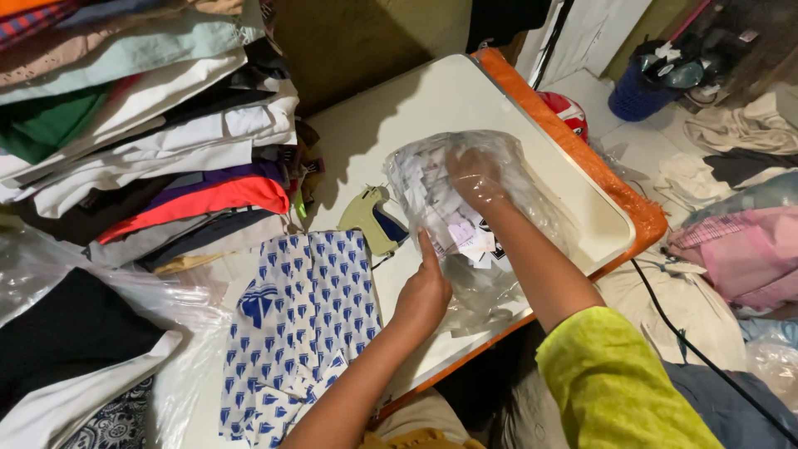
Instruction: Tagging clothing items using a tagging gun and then folding them on a flat surface.
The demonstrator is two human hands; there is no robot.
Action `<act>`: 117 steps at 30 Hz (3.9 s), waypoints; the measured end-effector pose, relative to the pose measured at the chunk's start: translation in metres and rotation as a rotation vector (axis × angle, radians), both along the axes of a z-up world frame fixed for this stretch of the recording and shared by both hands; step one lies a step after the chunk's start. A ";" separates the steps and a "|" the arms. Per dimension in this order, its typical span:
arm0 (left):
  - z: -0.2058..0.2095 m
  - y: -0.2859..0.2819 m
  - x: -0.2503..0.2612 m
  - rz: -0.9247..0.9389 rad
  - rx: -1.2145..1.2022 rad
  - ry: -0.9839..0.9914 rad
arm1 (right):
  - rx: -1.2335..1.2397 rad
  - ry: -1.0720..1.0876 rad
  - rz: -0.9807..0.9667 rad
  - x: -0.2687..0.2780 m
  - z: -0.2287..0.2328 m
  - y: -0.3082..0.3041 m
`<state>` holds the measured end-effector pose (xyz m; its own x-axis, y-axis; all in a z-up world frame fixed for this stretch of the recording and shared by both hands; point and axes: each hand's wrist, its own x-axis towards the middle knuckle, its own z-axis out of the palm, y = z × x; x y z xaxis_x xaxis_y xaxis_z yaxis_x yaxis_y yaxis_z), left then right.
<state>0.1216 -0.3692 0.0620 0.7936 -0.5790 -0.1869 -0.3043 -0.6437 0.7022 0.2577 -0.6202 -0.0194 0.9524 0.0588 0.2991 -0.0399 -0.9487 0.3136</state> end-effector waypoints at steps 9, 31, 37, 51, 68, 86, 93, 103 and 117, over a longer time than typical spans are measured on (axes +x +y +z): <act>-0.016 0.001 -0.003 -0.024 -0.026 -0.109 | -0.091 -0.096 0.104 -0.072 0.013 0.022; 0.010 0.013 0.015 0.047 -0.229 -0.058 | 0.719 0.124 -0.007 0.007 0.067 0.033; 0.016 0.021 0.025 0.063 -0.244 -0.038 | 0.205 0.114 -0.036 0.039 0.023 0.020; 0.007 0.023 0.017 0.015 -0.191 -0.104 | 0.293 0.059 0.081 0.038 0.036 0.033; 0.009 0.021 0.028 0.046 -0.268 -0.076 | 1.904 -0.005 -0.214 -0.097 0.037 0.018; -0.018 0.119 -0.015 0.172 -0.794 0.055 | 1.620 0.286 0.075 -0.208 0.077 0.180; -0.024 0.205 -0.048 0.417 -0.778 0.235 | 1.334 0.339 0.077 -0.227 0.104 0.266; -0.091 0.417 -0.089 0.977 -0.705 -0.112 | 0.895 0.048 0.171 -0.144 -0.008 0.281; -0.097 0.433 -0.127 1.094 -0.137 -0.345 | 0.830 0.116 -0.324 -0.018 -0.037 0.225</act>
